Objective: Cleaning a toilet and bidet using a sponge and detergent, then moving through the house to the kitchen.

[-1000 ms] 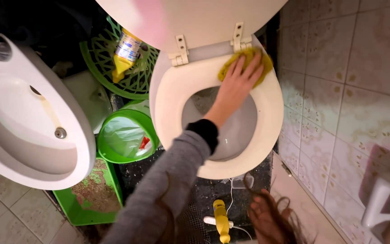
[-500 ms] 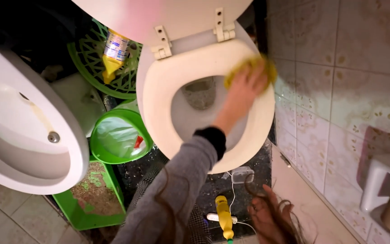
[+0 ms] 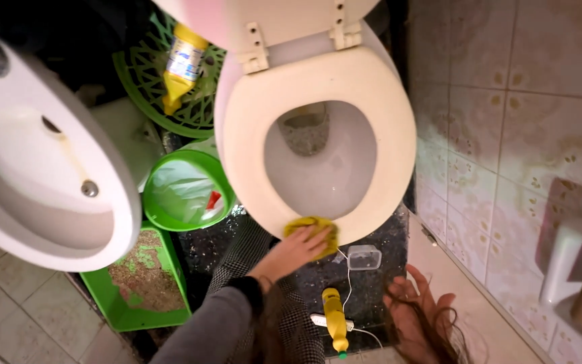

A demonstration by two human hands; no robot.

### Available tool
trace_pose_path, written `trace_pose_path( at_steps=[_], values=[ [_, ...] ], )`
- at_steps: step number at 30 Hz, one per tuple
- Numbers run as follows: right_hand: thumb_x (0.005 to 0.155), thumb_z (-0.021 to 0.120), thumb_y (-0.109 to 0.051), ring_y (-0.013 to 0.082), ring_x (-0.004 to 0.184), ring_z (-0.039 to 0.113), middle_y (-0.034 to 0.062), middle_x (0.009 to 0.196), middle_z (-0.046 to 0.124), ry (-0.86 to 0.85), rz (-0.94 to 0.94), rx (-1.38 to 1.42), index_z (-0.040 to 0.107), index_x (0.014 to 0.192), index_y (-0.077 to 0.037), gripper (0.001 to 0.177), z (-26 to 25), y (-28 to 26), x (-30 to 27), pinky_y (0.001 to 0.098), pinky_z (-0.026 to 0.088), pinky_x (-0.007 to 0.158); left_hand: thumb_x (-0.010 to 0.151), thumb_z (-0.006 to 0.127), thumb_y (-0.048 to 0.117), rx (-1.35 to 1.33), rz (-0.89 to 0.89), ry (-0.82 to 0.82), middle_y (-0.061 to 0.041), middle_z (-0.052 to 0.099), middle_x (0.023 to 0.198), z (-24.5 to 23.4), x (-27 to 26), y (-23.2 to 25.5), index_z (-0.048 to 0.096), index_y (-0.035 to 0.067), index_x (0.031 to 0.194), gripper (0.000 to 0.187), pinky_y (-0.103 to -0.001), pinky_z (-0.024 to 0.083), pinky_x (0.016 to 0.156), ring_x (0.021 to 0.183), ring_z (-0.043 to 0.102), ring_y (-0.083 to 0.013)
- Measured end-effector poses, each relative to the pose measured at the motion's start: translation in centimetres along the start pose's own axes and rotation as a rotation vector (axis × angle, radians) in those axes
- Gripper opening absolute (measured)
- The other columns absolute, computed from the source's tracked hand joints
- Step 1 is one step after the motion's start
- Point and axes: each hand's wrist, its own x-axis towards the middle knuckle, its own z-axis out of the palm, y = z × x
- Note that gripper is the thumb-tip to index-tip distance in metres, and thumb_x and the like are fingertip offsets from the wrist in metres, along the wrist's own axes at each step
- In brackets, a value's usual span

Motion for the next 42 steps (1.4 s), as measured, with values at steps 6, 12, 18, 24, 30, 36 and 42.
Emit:
trace_pose_path(
  at_steps=[6,12,18,24,30,36,42],
  values=[
    [0.090,0.053,-0.082,0.0295,0.113,0.060,0.0142,0.128,0.064,0.008,0.033,0.000,0.036,0.158,-0.005,0.105,-1.4,1.6,1.3,0.0515,0.041,0.100,0.080,0.068,0.007,0.103,-0.241,0.031,-0.014,0.039,0.161,-3.1,-7.7,-8.5,0.053,0.010,0.144,0.067,-0.046,0.045,0.111,0.136,0.050,-0.0332],
    [0.089,0.056,-0.080,0.0295,0.122,0.055,0.0122,0.129,0.064,-0.047,0.097,-0.001,0.038,0.157,-0.007,0.101,0.0,2.9,2.4,0.0502,0.039,0.102,0.080,0.060,-0.002,-0.004,-0.730,0.460,-0.017,0.031,0.166,-9.4,3.5,-17.4,0.052,0.008,0.150,0.072,-0.049,0.037,0.120,0.143,0.042,-0.0450],
    [0.088,0.055,-0.076,0.0281,0.119,0.054,0.0112,0.130,0.064,-0.041,0.110,-0.053,0.037,0.158,-0.009,0.098,2.2,2.3,1.7,0.0495,0.039,0.104,0.090,0.059,0.013,0.158,-0.552,0.446,-0.018,0.035,0.162,-8.5,21.1,-18.7,0.058,0.004,0.142,0.052,-0.049,0.043,0.115,0.142,0.045,-0.0413],
    [0.094,0.048,-0.078,0.0267,0.116,0.054,0.0106,0.128,0.060,0.085,0.057,-0.060,0.038,0.158,-0.005,0.097,2.2,1.7,1.2,0.0487,0.039,0.104,0.094,0.060,0.014,0.285,-0.274,0.439,-0.018,0.037,0.162,-10.4,19.0,-19.8,0.058,0.003,0.143,0.051,-0.047,0.043,0.115,0.141,0.046,-0.0398],
    [0.094,0.043,-0.081,0.0282,0.115,0.054,0.0116,0.125,0.062,0.057,0.079,-0.092,0.039,0.155,-0.008,0.095,5.5,0.3,1.5,0.0475,0.040,0.100,0.090,0.062,0.013,0.314,-0.283,0.217,-0.019,0.037,0.164,-11.1,4.2,-21.1,0.058,0.005,0.144,0.055,-0.046,0.045,0.113,0.137,0.048,-0.0412],
    [0.089,0.049,-0.075,0.0275,0.118,0.056,0.0098,0.127,0.063,0.054,0.078,-0.225,0.039,0.156,-0.011,0.093,4.4,-0.2,2.7,0.0454,0.040,0.105,0.087,0.062,0.008,0.099,-0.569,0.364,-0.016,0.036,0.164,-7.5,-1.4,-15.3,0.058,0.006,0.142,0.055,-0.048,0.042,0.117,0.138,0.046,-0.0452],
    [0.093,0.057,-0.074,0.0281,0.113,0.058,0.0109,0.126,0.065,0.017,0.074,-0.094,0.039,0.158,-0.010,0.092,-4.1,1.3,3.4,0.0500,0.043,0.098,0.080,0.067,0.010,0.137,-0.267,0.079,-0.019,0.040,0.158,3.7,-7.4,-3.6,0.057,0.008,0.142,0.063,-0.053,0.043,0.113,0.143,0.044,-0.0369]
  ],
)
